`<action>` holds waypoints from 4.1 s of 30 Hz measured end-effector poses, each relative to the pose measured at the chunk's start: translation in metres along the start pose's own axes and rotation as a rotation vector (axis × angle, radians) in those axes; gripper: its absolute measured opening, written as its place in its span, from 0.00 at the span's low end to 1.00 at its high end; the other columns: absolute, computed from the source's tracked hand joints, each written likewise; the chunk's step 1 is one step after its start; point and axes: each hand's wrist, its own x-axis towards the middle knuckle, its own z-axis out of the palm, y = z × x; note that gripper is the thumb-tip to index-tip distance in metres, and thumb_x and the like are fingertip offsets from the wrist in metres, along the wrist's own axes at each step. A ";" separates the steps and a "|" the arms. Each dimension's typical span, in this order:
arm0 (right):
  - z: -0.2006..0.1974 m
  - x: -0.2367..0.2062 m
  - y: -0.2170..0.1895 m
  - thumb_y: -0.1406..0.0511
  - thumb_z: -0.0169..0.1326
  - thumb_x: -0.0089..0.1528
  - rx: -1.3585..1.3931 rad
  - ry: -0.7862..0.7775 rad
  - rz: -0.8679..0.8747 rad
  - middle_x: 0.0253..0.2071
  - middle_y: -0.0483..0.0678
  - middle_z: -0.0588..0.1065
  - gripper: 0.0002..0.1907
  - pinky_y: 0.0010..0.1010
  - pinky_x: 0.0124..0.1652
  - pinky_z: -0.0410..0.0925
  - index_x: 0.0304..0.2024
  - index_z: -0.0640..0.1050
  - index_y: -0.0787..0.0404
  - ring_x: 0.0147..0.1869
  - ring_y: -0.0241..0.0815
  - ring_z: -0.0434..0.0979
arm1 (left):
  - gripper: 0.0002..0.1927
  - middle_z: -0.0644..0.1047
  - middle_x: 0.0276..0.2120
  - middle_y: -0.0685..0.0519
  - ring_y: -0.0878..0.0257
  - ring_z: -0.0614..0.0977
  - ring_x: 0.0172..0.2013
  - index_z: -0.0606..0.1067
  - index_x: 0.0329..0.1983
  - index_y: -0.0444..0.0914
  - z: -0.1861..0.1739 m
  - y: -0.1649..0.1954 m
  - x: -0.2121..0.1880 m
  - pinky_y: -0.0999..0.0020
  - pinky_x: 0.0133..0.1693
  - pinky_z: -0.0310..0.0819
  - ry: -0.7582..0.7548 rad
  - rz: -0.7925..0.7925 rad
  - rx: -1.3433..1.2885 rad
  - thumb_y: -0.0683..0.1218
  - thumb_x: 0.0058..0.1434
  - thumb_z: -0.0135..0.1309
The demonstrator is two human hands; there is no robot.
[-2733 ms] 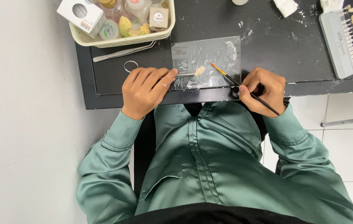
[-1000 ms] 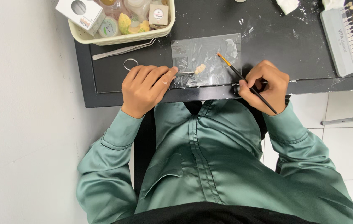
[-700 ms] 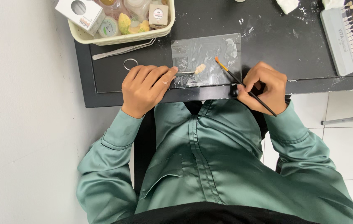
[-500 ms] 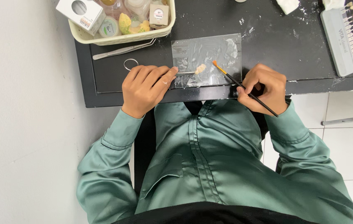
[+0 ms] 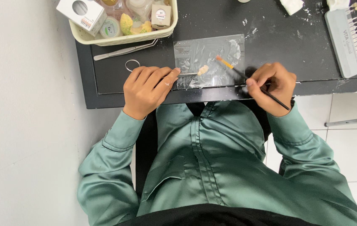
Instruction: The person holds a small dental prosthesis with forceps in one hand and uses a brush to apply and shape a white ceramic paste onto it over a plastic sheet on the workbench. They continue building up the material on the prosthesis, occasionally repositioning it, with a shade guide and porcelain powder jars on the bench.
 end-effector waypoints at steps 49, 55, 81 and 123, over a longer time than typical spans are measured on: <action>0.001 0.004 0.002 0.78 0.61 0.62 -0.100 -0.084 -0.056 0.31 0.51 0.75 0.13 0.22 0.27 0.59 0.30 0.71 0.64 0.28 0.32 0.70 | 0.13 0.79 0.41 0.59 0.62 0.80 0.39 0.81 0.50 0.42 0.000 -0.001 0.000 0.65 0.43 0.73 -0.008 -0.005 -0.005 0.41 0.63 0.65; -0.001 -0.002 0.012 0.77 0.57 0.72 0.053 0.163 0.033 0.36 0.49 0.73 0.14 0.22 0.38 0.65 0.37 0.66 0.64 0.36 0.32 0.70 | 0.13 0.79 0.41 0.58 0.62 0.80 0.39 0.81 0.51 0.42 0.000 -0.001 0.000 0.65 0.43 0.73 -0.008 -0.006 -0.011 0.41 0.63 0.65; 0.005 0.007 0.010 0.76 0.57 0.72 0.069 0.219 0.104 0.35 0.47 0.72 0.13 0.20 0.34 0.66 0.40 0.66 0.64 0.35 0.29 0.70 | 0.13 0.79 0.41 0.58 0.62 0.80 0.38 0.81 0.51 0.42 -0.001 -0.002 0.002 0.64 0.42 0.73 0.007 -0.010 -0.015 0.42 0.62 0.65; -0.014 0.006 0.028 0.77 0.48 0.72 0.246 -0.004 0.153 0.24 0.43 0.65 0.14 0.20 0.26 0.58 0.38 0.61 0.58 0.22 0.28 0.62 | 0.14 0.79 0.41 0.58 0.62 0.80 0.39 0.81 0.52 0.40 0.003 -0.003 -0.002 0.64 0.43 0.73 0.006 -0.030 -0.013 0.41 0.63 0.66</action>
